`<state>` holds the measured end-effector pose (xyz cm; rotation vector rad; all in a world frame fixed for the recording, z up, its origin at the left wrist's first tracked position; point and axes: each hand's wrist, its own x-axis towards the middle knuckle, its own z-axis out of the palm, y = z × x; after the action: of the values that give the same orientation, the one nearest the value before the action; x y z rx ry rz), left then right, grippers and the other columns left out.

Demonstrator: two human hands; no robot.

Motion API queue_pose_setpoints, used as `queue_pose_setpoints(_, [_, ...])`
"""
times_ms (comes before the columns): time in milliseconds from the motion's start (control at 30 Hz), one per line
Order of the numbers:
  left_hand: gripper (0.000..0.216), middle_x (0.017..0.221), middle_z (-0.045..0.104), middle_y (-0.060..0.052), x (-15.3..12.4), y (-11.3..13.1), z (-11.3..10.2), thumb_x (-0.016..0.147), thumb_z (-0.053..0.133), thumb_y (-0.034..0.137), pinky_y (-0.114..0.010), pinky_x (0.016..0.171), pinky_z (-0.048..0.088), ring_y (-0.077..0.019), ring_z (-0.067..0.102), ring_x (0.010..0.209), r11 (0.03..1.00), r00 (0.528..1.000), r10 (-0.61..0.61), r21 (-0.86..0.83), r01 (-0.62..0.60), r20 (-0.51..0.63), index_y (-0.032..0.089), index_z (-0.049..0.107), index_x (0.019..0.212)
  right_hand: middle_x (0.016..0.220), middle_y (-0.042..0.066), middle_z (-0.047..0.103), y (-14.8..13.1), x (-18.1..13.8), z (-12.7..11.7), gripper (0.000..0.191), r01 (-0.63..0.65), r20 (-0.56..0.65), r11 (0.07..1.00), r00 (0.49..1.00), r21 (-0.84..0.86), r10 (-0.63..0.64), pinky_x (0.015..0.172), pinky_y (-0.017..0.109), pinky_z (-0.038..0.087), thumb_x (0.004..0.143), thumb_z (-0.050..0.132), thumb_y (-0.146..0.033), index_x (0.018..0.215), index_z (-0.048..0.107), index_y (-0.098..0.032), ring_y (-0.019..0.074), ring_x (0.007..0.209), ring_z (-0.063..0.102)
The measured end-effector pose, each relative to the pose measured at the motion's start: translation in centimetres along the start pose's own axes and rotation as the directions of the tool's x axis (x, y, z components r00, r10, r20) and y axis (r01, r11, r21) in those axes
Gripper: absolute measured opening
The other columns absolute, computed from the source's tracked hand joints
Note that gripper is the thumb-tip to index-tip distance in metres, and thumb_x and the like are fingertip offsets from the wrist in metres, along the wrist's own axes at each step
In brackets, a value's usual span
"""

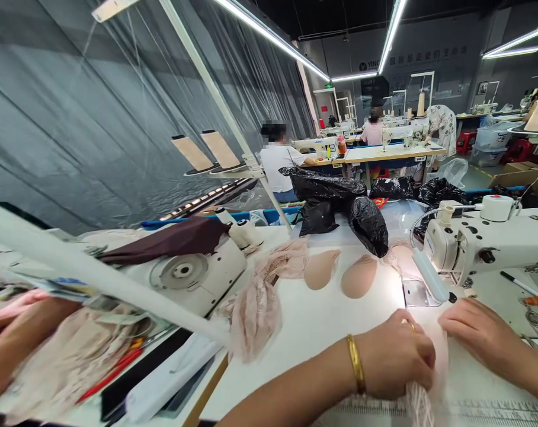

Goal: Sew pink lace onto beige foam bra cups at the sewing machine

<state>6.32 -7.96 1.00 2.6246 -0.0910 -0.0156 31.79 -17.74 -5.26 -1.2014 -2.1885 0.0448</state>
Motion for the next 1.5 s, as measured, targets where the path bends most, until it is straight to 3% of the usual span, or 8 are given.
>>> queue_pose_setpoints(67, [0.012, 0.121, 0.076, -0.004, 1.5, -1.7, -0.4, 0.08, 0.077, 0.008, -0.053, 0.108, 0.039, -0.0268, 0.069, 0.108, 0.98, 0.997, -0.008, 0.196, -0.006, 0.073, 0.02, 0.075, 0.08, 0.093, 0.003, 0.073, 1.6, 1.4, -0.1, 0.028, 0.117, 0.081, 0.982, 0.991, -0.147, -0.106, 0.074, 0.029, 0.049, 0.107, 0.047, -0.015, 0.1, 0.071, -0.027, 0.0185, 0.083, 0.063])
queue_pose_setpoints(233, [0.012, 0.123, 0.076, -0.002, 3.4, -4.2, -0.6, 0.09, 0.077, 0.028, -0.046, 0.098, 0.042, -0.0228, 0.07, 0.101, 0.982, 0.998, -0.02, 0.187, 0.009, 0.054, 0.021, 0.076, 0.08, 0.099, 0.004, 0.076, 3.0, 1.7, 0.1, 0.038, 0.088, 0.129, 0.982, 0.989, -0.165, -0.067, 0.074, 0.027, 0.048, 0.103, 0.041, -0.005, 0.104, 0.073, -0.026, 0.0195, 0.098, 0.066])
queue_pose_setpoints(433, [0.012, 0.124, 0.076, -0.002, 2.7, -4.2, -0.2, 0.091, 0.075, 0.028, -0.045, 0.1, 0.038, -0.0207, 0.068, 0.096, 0.986, 0.999, -0.039, 0.164, 0.037, 0.011, 0.022, 0.075, 0.08, 0.113, 0.003, 0.077, 2.9, 1.0, -0.3, 0.041, 0.019, 0.158, 0.986, 0.987, -0.167, 0.007, 0.08, 0.029, 0.053, 0.1, 0.044, -0.005, 0.117, 0.073, -0.028, 0.021, 0.103, 0.068])
queue_pose_setpoints(600, [0.014, 0.125, 0.075, -0.001, 2.8, -4.8, -0.2, 0.09, 0.075, 0.025, -0.046, 0.1, 0.037, -0.0224, 0.069, 0.102, 0.988, 0.998, -0.064, 0.139, 0.063, 0.001, 0.02, 0.072, 0.077, 0.118, 0.002, 0.077, 2.7, 1.6, -0.4, 0.039, -0.069, 0.185, 0.984, 0.978, -0.163, 0.099, 0.077, 0.031, 0.058, 0.101, 0.045, -0.012, 0.122, 0.072, -0.032, 0.0215, 0.096, 0.071])
queue_pose_setpoints(733, [0.012, 0.124, 0.075, -0.001, 2.9, -5.3, -0.1, 0.089, 0.075, 0.023, -0.047, 0.101, 0.035, -0.0229, 0.069, 0.107, 0.991, 0.998, -0.061, 0.118, 0.062, -0.015, 0.02, 0.07, 0.077, 0.127, 0.004, 0.075, 3.1, 1.2, -0.1, 0.039, -0.113, 0.204, 0.974, 0.967, -0.198, 0.154, 0.082, 0.035, 0.059, 0.103, 0.044, -0.015, 0.125, 0.071, -0.032, 0.024, 0.102, 0.072])
queue_pose_setpoints(1133, [0.015, 0.123, 0.075, 0.0, 2.7, -5.3, 0.2, 0.091, 0.072, 0.022, -0.044, 0.096, 0.038, -0.0215, 0.07, 0.107, 0.991, 0.998, -0.034, 0.131, 0.039, -0.043, 0.02, 0.07, 0.076, 0.133, 0.004, 0.075, 3.7, 0.3, 0.5, 0.043, -0.047, 0.197, 0.964, 0.975, -0.262, 0.101, 0.085, 0.038, 0.06, 0.106, 0.04, -0.016, 0.139, 0.065, -0.029, 0.0246, 0.101, 0.072])
queue_pose_setpoints(1367, [0.017, 0.126, 0.075, 0.001, 2.8, -5.8, -0.3, 0.09, 0.071, 0.017, -0.042, 0.092, 0.037, -0.0205, 0.068, 0.112, 0.985, 0.997, -0.04, 0.166, 0.051, -0.071, 0.019, 0.068, 0.074, 0.126, 0.003, 0.077, 3.8, 0.2, 0.4, 0.043, -0.039, 0.154, 0.96, 0.985, -0.277, 0.084, 0.078, 0.036, 0.058, 0.102, 0.04, -0.011, 0.128, 0.07, -0.029, 0.0234, 0.093, 0.071])
queue_pose_setpoints(1500, [0.018, 0.121, 0.075, 0.001, 2.9, -6.0, -0.8, 0.094, 0.069, 0.021, -0.042, 0.089, 0.037, -0.0185, 0.068, 0.096, 0.975, 0.994, -0.075, 0.202, 0.089, -0.075, 0.019, 0.07, 0.076, 0.115, 0.004, 0.078, 3.9, -0.1, 0.5, 0.044, -0.044, 0.125, 0.96, 0.989, -0.278, 0.082, 0.078, 0.037, 0.056, 0.101, 0.039, -0.008, 0.122, 0.072, -0.028, 0.0248, 0.097, 0.07])
